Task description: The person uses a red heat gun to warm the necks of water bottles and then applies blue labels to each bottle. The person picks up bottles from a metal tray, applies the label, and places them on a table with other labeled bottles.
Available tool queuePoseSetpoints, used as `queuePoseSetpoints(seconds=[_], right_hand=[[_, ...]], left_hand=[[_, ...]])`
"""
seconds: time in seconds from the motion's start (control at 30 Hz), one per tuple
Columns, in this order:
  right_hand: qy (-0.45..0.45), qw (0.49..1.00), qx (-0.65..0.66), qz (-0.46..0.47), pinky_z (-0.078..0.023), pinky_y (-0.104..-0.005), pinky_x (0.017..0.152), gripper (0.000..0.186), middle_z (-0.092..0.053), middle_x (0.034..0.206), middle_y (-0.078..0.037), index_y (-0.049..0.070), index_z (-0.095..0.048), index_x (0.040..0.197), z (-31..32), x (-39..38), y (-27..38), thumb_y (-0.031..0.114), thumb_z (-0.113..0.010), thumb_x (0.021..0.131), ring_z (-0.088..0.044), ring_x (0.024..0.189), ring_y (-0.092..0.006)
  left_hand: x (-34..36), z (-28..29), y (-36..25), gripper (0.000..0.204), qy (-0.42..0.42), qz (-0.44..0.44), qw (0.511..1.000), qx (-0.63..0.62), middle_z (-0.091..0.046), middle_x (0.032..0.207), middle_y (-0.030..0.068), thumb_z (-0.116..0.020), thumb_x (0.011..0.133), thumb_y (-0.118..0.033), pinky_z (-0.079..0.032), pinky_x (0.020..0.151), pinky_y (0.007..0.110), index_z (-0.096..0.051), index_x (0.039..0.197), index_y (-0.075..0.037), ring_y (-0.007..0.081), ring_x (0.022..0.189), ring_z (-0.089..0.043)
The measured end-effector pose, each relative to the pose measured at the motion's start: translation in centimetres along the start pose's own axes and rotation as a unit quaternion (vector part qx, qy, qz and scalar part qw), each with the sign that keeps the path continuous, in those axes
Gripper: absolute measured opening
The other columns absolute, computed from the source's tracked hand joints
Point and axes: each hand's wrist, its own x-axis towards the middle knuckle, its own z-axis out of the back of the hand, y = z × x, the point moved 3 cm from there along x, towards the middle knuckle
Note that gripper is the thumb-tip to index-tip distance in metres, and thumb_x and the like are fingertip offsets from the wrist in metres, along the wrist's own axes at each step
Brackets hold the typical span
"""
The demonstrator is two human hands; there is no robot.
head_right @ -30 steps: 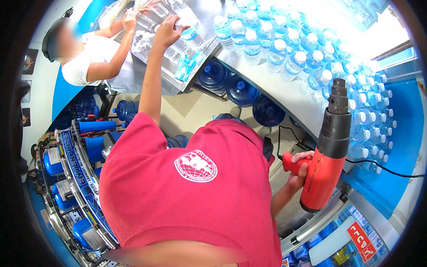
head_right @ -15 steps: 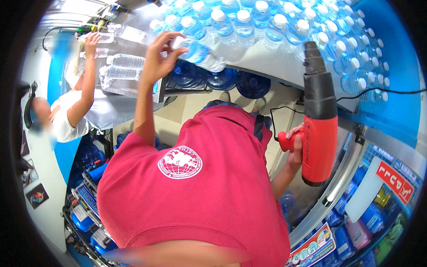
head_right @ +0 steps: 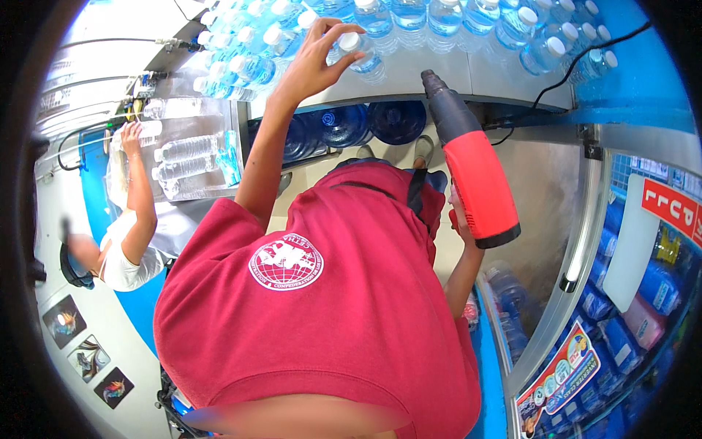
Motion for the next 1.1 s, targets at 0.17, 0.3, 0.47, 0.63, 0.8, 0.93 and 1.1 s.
queuePoseSetpoints(seconds=[0.17,0.3,0.47,0.63,0.8,0.93,1.1], right_hand=[[0.046,0.990,0.132,0.015,-0.046,-0.0274,0.065,0.016,-0.059,0.075,-0.003,0.001,-0.062,0.093,-0.7,1.1,0.1,0.016,-0.059,0.097,-0.057,0.068,-0.0116],[0.098,0.979,0.179,0.003,-0.046,-0.0278,0.070,0.017,-0.057,0.075,-0.004,-0.001,-0.060,0.095,-1.0,3.2,0.3,0.015,-0.058,0.097,-0.056,0.069,-0.0125],[0.126,0.971,0.202,-0.022,-0.046,-0.0274,0.068,0.018,-0.057,0.075,-0.004,-0.001,-0.059,0.094,-1.0,5.1,0.8,0.017,-0.059,0.096,-0.057,0.067,-0.0123],[0.150,0.960,0.234,-0.036,-0.045,-0.0261,0.064,0.019,-0.057,0.077,-0.004,0.000,-0.057,0.103,-0.7,6.1,1.0,0.017,-0.059,0.094,-0.056,0.065,-0.0121],[0.145,0.955,0.252,-0.065,-0.045,-0.0266,0.064,0.018,-0.058,0.074,-0.003,0.002,-0.060,0.093,-0.9,6.9,0.4,0.020,-0.061,0.095,-0.055,0.064,-0.0112],[0.151,0.965,0.205,-0.061,-0.045,-0.0265,0.065,0.017,-0.058,0.074,-0.003,0.001,-0.060,0.093,-1.0,7.0,0.5,0.018,-0.061,0.094,-0.055,0.064,-0.0111],[0.132,0.944,0.296,-0.068,-0.045,-0.0265,0.067,0.018,-0.057,0.075,-0.003,0.001,-0.059,0.096,-0.9,6.2,0.7,0.019,-0.059,0.096,-0.055,0.066,-0.0111]], left_hand=[[-1.8,-2.9,0.0,0.084,-0.038,0.055,0.992,-0.111,-0.052,0.137,0.0120,-0.084,0.076,-0.018,-0.043,0.105,0.049,-0.037,0.145,-0.021,0.0310,0.130,-0.049],[-2.2,-4.1,1.3,0.087,-0.062,0.118,0.975,-0.179,-0.055,0.135,0.0100,-0.085,0.075,-0.011,-0.042,0.109,0.049,-0.035,0.145,-0.016,0.0268,0.129,-0.051],[-2.0,-3.8,1.8,0.076,0.013,0.147,0.979,-0.139,-0.057,0.133,0.0096,-0.085,0.076,-0.013,-0.043,0.108,0.044,-0.044,0.140,-0.012,0.0250,0.126,-0.054],[-0.9,-1.4,0.6,0.062,-0.024,0.076,0.985,-0.153,-0.061,0.130,0.0082,-0.077,0.084,-0.016,-0.044,0.106,0.042,-0.049,0.139,-0.011,0.0234,0.123,-0.057],[0.5,1.1,-0.2,0.038,0.037,0.003,0.996,-0.079,-0.065,0.124,0.0078,-0.068,0.091,-0.015,-0.048,0.098,0.039,-0.062,0.128,-0.014,0.0271,0.116,-0.061],[1.3,2.1,-0.6,0.038,0.083,-0.027,0.996,-0.025,-0.065,0.120,0.0098,-0.069,0.089,-0.015,-0.050,0.093,0.038,-0.063,0.127,-0.015,0.0315,0.111,-0.061],[2.8,2.4,-0.7,0.028,0.127,-0.090,0.981,0.117,-0.067,0.109,0.0095,-0.067,0.091,-0.029,-0.053,0.074,0.038,-0.066,0.113,-0.012,0.0299,0.091,-0.066]])
